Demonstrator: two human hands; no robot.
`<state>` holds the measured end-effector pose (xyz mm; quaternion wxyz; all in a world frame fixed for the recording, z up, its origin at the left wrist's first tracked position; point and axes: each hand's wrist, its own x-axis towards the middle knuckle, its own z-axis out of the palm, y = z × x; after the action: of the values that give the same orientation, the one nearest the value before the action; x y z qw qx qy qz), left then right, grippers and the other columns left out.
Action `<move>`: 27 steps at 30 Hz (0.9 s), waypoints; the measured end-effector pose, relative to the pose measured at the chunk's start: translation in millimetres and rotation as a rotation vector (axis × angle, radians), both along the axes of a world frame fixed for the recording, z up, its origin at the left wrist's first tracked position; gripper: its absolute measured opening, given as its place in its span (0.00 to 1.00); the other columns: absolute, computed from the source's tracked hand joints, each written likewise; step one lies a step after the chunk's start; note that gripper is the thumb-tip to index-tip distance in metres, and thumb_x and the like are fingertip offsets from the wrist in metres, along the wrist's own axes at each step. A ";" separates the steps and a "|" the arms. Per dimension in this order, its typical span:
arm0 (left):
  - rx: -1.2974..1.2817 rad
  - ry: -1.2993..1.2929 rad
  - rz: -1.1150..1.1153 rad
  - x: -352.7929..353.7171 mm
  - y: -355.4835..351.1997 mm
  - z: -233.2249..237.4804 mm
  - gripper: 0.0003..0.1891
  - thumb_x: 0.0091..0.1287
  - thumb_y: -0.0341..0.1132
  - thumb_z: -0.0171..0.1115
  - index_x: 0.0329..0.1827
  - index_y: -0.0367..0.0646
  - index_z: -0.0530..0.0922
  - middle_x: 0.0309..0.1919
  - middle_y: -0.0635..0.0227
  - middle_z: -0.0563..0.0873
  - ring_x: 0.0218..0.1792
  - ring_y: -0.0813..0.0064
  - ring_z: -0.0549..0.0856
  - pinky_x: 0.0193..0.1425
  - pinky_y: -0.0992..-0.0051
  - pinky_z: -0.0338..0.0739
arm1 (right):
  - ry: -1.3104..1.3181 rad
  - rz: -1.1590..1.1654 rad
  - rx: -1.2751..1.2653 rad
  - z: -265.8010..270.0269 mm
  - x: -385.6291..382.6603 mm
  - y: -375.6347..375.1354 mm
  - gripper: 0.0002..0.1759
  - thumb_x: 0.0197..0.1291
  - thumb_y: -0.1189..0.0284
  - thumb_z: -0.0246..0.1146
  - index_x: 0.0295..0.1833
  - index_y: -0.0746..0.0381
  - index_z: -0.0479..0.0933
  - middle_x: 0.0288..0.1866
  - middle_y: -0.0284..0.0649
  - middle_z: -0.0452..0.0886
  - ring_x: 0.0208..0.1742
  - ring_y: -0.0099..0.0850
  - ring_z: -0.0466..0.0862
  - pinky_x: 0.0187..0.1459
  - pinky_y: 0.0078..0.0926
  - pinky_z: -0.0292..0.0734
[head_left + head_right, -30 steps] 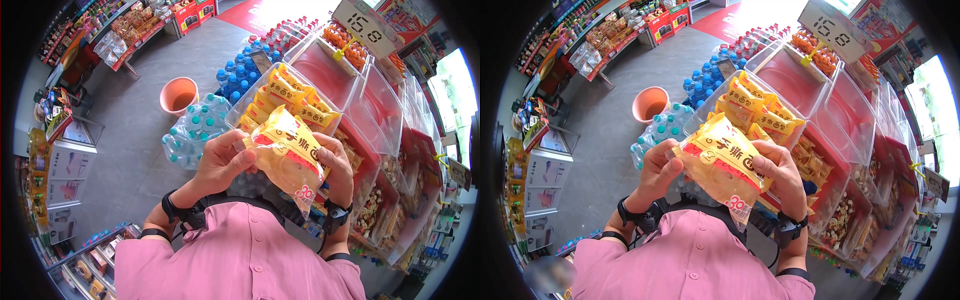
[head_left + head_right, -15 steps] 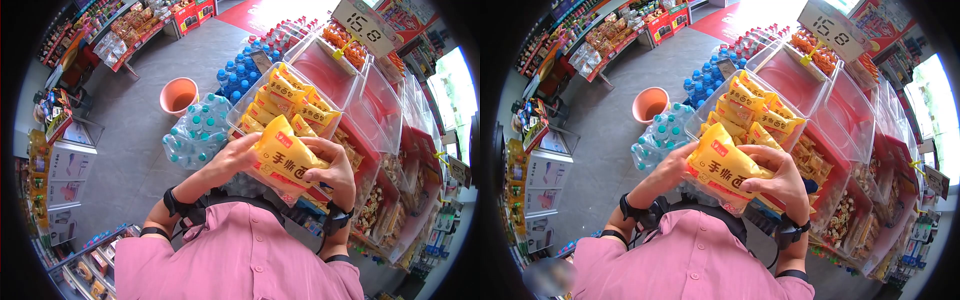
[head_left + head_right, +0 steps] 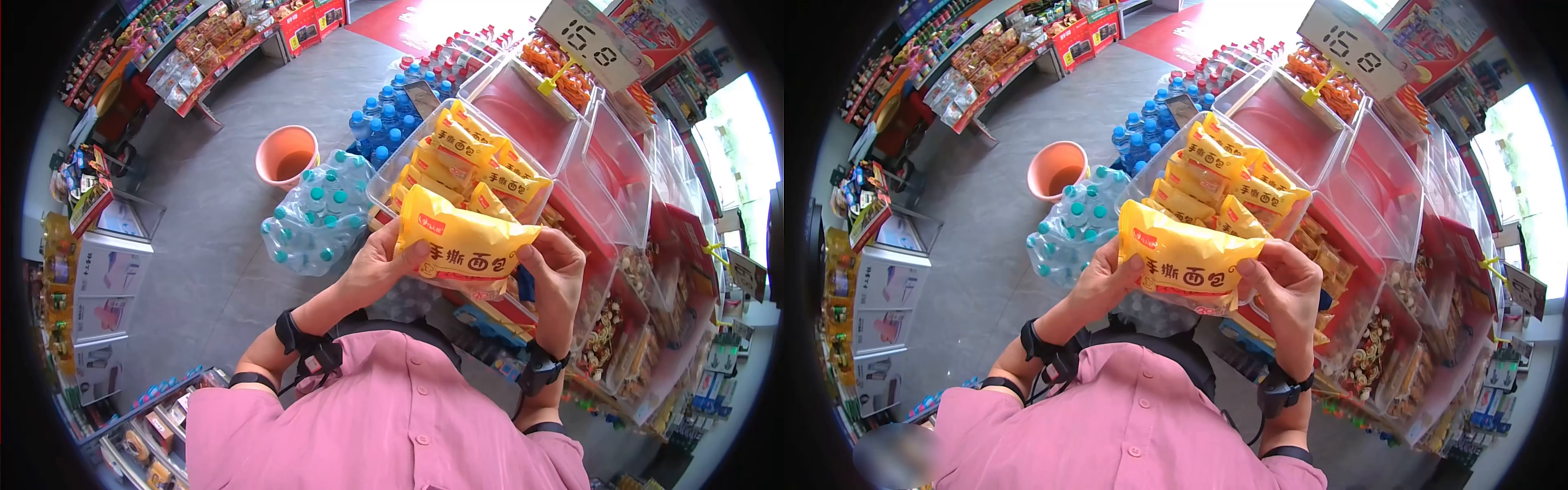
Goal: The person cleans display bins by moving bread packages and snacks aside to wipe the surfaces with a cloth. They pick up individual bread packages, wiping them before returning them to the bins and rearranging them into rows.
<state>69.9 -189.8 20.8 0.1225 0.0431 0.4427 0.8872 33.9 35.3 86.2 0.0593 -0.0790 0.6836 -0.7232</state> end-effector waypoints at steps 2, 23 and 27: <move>-0.046 0.073 -0.061 0.6 -3.4 -2.9 0.25 0.70 0.43 0.55 0.65 0.41 0.64 0.56 0.69 0.76 0.56 0.80 0.75 0.59 0.77 0.72 | 0.007 -0.015 0.028 3.2 3.8 -2.1 0.11 0.55 0.78 0.67 0.43 0.72 0.77 0.41 0.40 0.81 0.33 0.20 0.80 0.36 0.14 0.76; -0.049 -0.117 0.026 -16.5 8.1 -31.8 0.21 0.70 0.46 0.53 0.49 0.34 0.77 0.40 0.67 0.85 0.39 0.81 0.83 0.45 0.80 0.78 | -0.053 0.010 -0.053 -23.7 14.9 -6.4 0.21 0.56 0.79 0.66 0.53 0.65 0.67 0.39 0.37 0.78 0.41 0.23 0.79 0.44 0.20 0.77; -0.328 -0.098 -0.091 -26.5 -5.6 -47.0 0.22 0.70 0.48 0.52 0.51 0.35 0.77 0.39 0.70 0.84 0.37 0.83 0.82 0.42 0.83 0.78 | -0.135 0.176 0.261 -67.4 8.6 -1.5 0.23 0.47 0.71 0.74 0.49 0.66 0.76 0.39 0.39 0.82 0.43 0.23 0.81 0.43 0.19 0.76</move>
<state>43.4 -195.4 -26.2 0.1893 -0.0007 0.5726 0.7977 42.5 33.8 18.8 0.1779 -0.0814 0.7567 -0.6239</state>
